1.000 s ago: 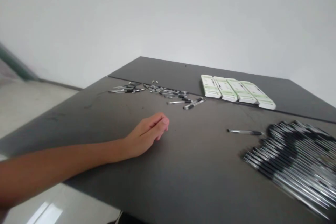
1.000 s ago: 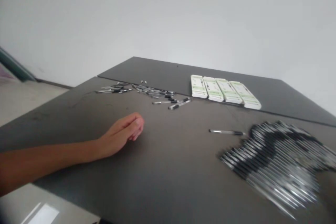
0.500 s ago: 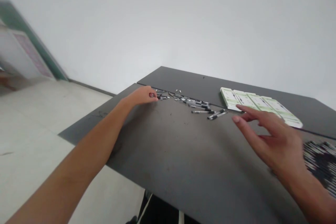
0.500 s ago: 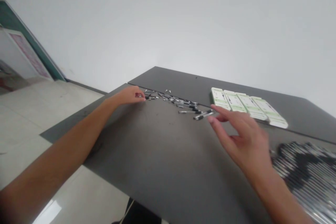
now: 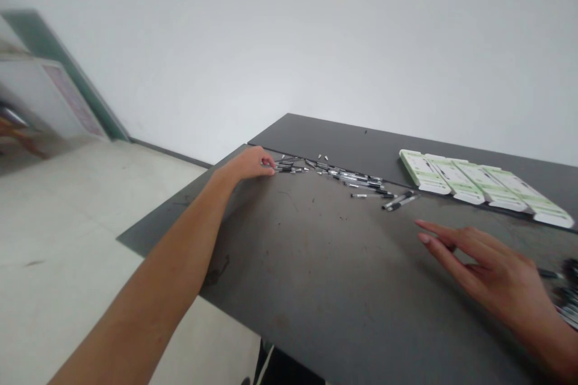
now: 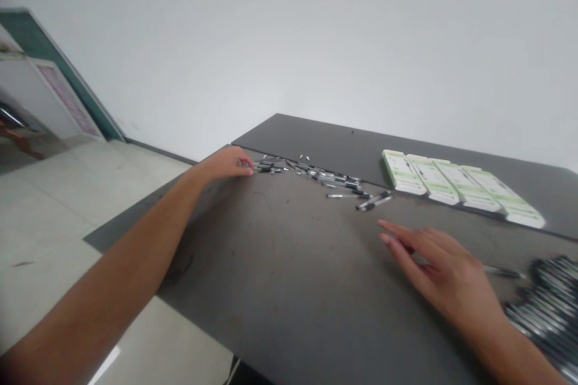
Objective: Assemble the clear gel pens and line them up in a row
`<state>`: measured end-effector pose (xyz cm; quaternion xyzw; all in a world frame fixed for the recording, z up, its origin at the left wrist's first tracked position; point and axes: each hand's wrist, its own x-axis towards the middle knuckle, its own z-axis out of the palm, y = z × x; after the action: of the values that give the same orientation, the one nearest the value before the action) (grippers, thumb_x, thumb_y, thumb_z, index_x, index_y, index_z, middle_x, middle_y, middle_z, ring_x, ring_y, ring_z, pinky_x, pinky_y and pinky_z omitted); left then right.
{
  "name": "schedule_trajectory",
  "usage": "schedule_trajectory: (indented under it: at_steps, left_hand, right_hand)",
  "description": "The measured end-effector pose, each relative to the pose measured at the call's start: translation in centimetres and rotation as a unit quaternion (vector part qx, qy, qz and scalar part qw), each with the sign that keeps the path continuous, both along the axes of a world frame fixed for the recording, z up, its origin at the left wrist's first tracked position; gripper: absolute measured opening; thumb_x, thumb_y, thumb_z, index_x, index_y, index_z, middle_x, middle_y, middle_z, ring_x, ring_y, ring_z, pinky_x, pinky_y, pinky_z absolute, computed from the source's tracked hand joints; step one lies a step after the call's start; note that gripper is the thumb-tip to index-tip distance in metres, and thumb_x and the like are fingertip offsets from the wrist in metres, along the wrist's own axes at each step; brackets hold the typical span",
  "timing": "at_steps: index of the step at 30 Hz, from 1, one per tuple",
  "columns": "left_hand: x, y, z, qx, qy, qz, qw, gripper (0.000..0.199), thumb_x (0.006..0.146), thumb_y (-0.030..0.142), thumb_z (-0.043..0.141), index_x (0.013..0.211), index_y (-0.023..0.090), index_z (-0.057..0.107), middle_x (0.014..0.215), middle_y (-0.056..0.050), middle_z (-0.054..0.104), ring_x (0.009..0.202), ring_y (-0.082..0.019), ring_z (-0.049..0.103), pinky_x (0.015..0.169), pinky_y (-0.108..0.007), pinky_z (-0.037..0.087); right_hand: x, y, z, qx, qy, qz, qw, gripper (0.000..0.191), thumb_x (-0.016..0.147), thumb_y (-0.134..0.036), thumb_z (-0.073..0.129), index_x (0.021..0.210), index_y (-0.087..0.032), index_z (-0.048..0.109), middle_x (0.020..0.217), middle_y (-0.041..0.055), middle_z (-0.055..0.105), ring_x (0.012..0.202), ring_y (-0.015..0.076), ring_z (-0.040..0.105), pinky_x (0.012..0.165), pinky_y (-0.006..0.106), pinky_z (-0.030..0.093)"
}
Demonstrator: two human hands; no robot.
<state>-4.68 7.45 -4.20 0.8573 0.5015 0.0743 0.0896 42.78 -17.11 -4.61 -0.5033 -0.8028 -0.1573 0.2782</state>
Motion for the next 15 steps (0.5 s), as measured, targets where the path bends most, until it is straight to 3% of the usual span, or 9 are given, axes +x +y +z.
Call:
schedule_trajectory:
  at_steps: [5,15]
  left_hand:
    - [0.08,-0.02,0.11,-0.016,0.009,0.004,1.000,0.037,0.105,0.037,0.072,0.136,0.017,0.067,0.137,-0.012,0.069,0.116,-0.028,0.071,0.097,-0.049,0.064]
    - [-0.47,-0.29,0.49,-0.049,0.006,0.022,0.999,0.036,0.104,0.038,0.073,0.133,0.017,0.069,0.135,-0.011,0.070,0.113,-0.028,0.072,0.095,-0.047,0.064]
  right_hand:
    - [-0.47,-0.67,0.10,-0.018,-0.019,0.030,0.999,0.027,0.109,-0.046,0.059,0.128,-0.035,0.072,0.100,-0.0003,0.082,0.083,0.0196,0.078,0.072,0.033,0.061]
    - [-0.34,-1.03,0.05,-0.030,-0.034,0.051,0.998,0.024,0.109,-0.047,0.056,0.129,-0.042,0.069,0.094,-0.0010,0.082,0.075,0.0225,0.077,0.073,0.040,0.059]
